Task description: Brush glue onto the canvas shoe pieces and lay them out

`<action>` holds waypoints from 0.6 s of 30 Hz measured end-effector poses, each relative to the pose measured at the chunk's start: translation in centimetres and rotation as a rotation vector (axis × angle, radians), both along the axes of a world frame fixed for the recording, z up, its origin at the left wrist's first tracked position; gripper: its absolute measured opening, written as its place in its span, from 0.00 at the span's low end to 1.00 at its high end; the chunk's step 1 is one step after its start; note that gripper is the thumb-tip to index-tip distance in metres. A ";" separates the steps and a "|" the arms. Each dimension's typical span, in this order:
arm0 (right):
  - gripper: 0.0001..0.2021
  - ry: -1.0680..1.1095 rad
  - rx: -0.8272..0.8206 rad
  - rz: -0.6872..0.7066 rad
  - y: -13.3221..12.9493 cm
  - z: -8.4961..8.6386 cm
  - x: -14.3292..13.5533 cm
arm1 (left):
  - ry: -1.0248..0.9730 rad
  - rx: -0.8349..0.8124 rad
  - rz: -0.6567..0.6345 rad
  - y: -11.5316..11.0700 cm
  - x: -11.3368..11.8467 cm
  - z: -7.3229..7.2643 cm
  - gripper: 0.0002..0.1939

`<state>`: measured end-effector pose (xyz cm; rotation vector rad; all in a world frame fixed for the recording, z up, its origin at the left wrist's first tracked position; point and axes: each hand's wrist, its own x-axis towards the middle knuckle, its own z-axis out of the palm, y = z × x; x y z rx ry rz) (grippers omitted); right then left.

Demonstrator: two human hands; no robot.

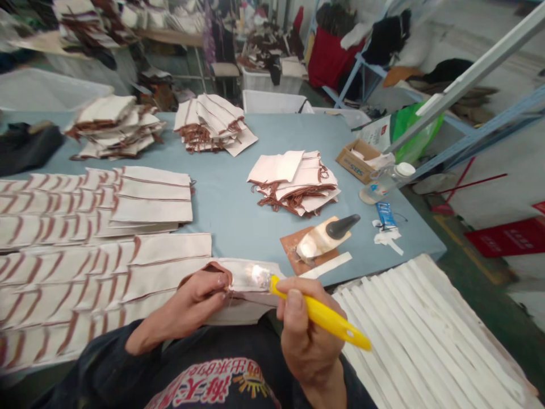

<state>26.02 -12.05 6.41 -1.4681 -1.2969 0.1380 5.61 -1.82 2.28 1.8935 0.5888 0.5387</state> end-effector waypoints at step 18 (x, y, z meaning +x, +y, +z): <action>0.11 -0.245 0.053 0.152 -0.3 0.7 -0.1 | -0.110 0.420 0.123 0.0 2.9 -0.4 0.16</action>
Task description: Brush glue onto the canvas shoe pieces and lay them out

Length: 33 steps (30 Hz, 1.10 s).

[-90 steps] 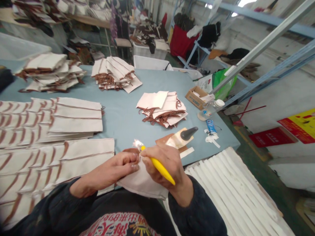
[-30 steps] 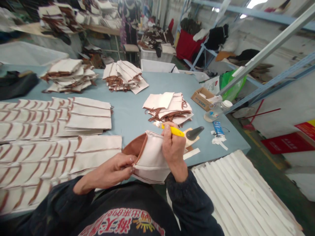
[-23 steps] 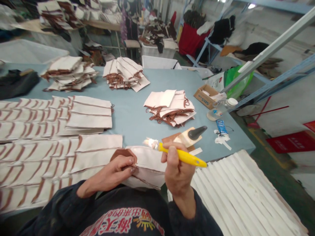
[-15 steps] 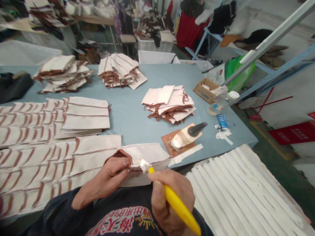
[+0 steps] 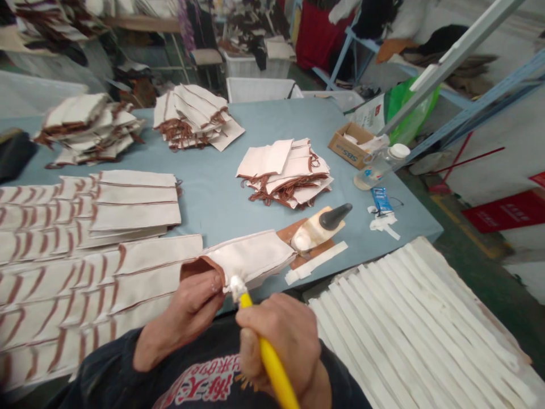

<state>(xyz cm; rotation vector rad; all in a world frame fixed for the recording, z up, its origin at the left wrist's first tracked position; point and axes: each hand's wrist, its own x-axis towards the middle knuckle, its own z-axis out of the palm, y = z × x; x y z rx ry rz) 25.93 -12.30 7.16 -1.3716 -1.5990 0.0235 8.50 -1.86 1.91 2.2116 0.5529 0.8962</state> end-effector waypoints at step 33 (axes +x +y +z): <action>0.12 0.363 -0.095 0.115 5.7 -2.1 4.4 | 0.046 -1.214 -0.097 3.9 0.8 1.1 0.19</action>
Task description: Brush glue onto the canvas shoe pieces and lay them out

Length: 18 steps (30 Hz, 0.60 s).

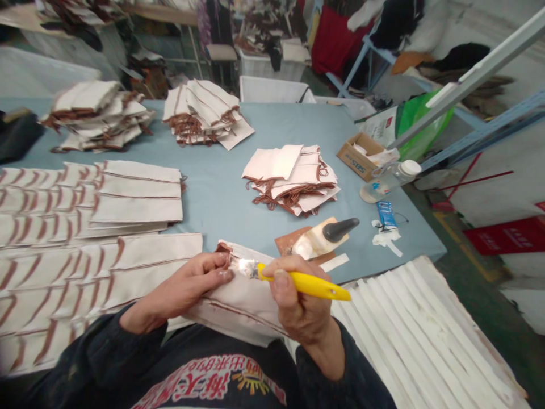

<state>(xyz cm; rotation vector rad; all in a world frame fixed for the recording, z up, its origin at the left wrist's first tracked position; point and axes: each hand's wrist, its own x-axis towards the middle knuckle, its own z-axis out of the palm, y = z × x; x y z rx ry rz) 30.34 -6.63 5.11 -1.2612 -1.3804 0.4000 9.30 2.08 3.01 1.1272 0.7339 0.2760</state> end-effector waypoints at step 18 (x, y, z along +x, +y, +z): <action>0.11 -0.428 0.209 0.125 3.7 2.3 0.6 | -0.021 -0.145 0.018 0.6 0.2 0.2 0.19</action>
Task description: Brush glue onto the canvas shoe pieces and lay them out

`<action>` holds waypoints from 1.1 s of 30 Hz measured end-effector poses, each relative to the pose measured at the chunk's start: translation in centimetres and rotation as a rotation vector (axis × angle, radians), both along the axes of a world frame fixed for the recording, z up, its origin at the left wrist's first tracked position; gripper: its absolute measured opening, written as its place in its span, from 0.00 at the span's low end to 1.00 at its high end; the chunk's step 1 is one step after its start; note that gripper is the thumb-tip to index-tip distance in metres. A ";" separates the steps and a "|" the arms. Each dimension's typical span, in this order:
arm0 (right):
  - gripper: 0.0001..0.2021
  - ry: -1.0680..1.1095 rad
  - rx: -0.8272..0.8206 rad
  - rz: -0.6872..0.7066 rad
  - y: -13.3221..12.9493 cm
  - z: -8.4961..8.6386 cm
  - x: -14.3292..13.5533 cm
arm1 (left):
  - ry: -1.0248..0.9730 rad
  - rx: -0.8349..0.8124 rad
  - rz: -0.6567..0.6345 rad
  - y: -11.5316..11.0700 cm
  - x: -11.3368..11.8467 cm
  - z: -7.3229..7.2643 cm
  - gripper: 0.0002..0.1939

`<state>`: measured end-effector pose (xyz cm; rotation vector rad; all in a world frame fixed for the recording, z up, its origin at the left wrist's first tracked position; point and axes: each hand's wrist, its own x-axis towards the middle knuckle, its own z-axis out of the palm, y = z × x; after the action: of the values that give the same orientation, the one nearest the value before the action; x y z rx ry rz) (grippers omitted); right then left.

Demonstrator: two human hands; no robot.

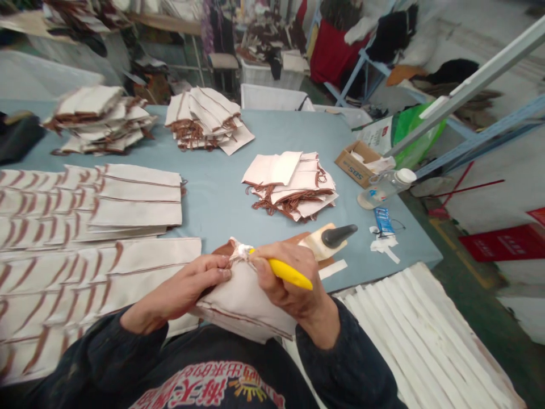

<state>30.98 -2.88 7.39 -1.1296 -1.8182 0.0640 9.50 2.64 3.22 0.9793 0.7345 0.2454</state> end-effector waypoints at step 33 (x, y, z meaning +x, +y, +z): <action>0.07 -0.073 0.097 0.001 -1.3 -2.3 -1.5 | -0.008 0.286 0.116 -1.2 1.1 -0.5 0.14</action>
<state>29.51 -4.14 5.09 -1.0749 -1.8657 -0.0647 10.65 1.42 2.71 1.2063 0.7624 0.4646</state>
